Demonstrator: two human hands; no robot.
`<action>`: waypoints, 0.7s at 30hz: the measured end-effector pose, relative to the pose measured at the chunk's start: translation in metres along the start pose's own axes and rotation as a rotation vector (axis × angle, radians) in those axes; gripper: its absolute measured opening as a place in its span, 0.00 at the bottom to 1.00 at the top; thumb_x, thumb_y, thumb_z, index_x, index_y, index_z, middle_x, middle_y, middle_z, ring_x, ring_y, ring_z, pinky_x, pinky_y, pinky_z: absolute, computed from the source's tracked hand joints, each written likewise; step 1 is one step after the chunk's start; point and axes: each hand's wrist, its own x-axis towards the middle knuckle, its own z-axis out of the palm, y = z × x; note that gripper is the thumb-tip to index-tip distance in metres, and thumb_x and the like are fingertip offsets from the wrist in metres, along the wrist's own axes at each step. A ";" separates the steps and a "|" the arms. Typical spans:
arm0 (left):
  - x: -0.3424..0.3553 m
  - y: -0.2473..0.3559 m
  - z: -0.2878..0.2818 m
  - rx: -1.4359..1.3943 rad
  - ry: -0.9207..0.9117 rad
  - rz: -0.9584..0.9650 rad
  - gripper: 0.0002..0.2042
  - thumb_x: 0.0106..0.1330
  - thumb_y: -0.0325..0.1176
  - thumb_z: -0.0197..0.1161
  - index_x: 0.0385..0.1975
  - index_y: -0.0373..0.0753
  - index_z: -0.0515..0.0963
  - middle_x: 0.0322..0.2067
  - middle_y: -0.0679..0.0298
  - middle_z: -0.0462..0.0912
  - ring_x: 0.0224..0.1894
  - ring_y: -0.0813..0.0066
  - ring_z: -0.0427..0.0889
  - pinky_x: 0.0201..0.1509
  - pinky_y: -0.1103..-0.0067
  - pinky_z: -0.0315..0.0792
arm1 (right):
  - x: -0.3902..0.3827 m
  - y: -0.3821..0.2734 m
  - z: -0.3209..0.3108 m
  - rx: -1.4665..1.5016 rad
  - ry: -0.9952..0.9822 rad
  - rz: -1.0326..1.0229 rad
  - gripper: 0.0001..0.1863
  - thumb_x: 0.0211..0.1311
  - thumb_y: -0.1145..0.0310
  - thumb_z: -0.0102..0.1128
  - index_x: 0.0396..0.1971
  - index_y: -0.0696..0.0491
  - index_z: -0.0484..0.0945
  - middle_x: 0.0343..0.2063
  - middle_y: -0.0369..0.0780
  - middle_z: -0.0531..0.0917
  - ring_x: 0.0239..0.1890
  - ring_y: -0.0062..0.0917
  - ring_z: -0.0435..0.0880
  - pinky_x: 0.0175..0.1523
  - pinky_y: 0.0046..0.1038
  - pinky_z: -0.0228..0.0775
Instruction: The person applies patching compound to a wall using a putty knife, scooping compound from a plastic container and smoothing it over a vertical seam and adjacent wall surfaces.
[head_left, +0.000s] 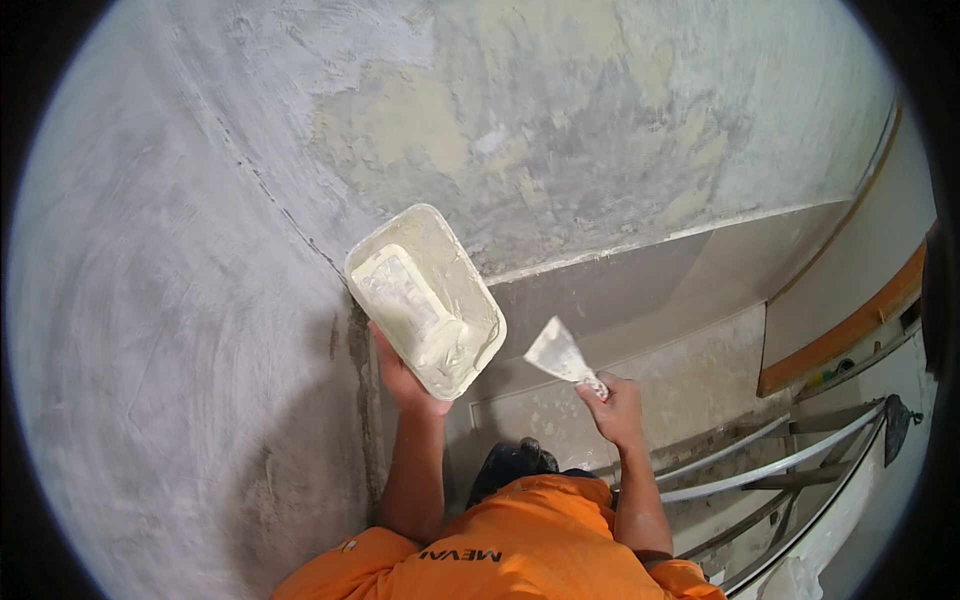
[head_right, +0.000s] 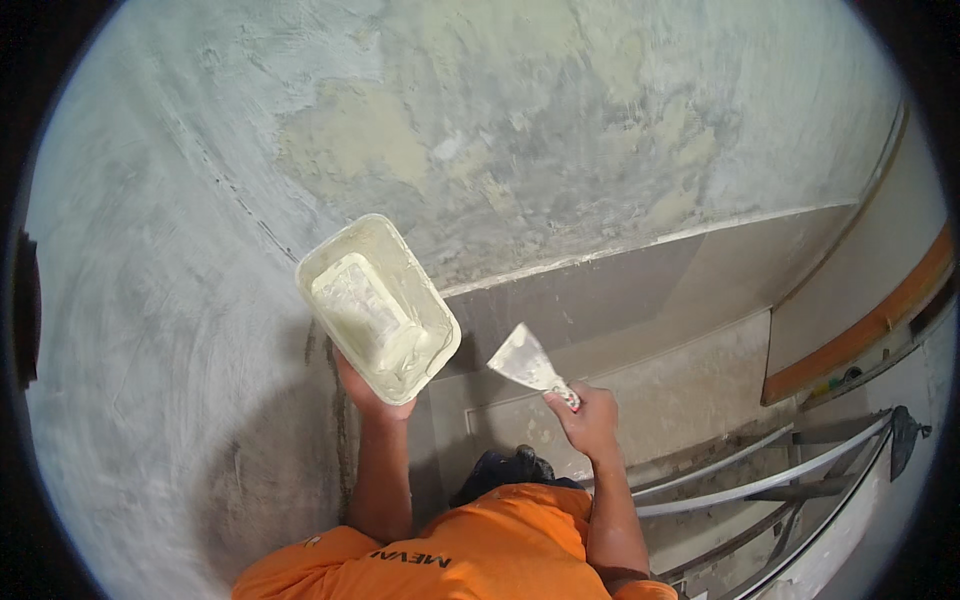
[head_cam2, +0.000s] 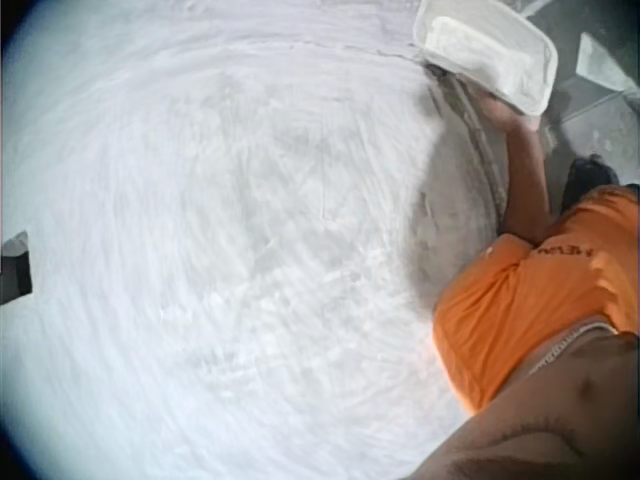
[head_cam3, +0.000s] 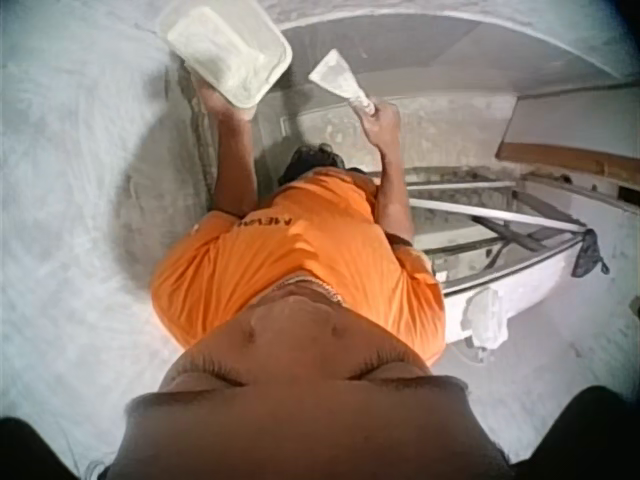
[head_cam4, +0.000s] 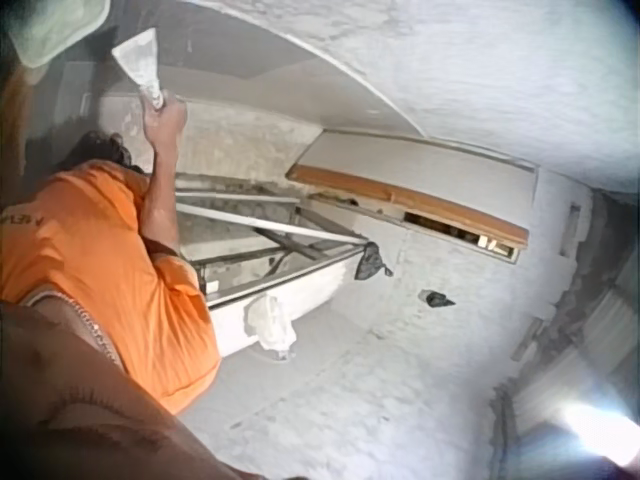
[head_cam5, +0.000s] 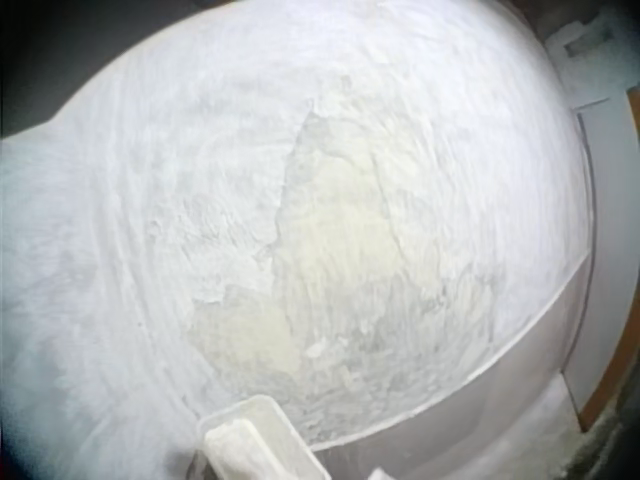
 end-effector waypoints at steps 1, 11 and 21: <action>0.000 0.000 0.000 -0.039 -0.038 -0.009 0.35 0.77 0.61 0.41 0.74 0.41 0.57 0.68 0.58 0.67 0.67 0.56 0.71 0.70 0.59 0.67 | 0.000 0.000 -0.004 0.196 0.036 -0.002 0.18 0.62 0.56 0.69 0.27 0.57 0.80 0.17 0.42 0.78 0.20 0.33 0.78 0.28 0.35 0.68; -0.018 -0.026 0.011 -0.064 0.106 0.006 0.37 0.76 0.62 0.42 0.76 0.42 0.52 0.73 0.58 0.59 0.72 0.57 0.62 0.74 0.62 0.59 | -0.001 -0.087 0.013 0.413 0.039 -0.318 0.28 0.64 0.79 0.59 0.65 0.59 0.68 0.43 0.48 0.76 0.43 0.39 0.77 0.52 0.35 0.70; -0.013 -0.017 0.014 -0.051 0.175 0.138 0.38 0.76 0.63 0.40 0.77 0.42 0.50 0.74 0.60 0.57 0.73 0.58 0.61 0.76 0.63 0.57 | -0.004 -0.032 0.058 0.021 0.136 -0.436 0.35 0.55 0.88 0.54 0.66 0.57 0.69 0.43 0.48 0.73 0.46 0.45 0.73 0.54 0.38 0.68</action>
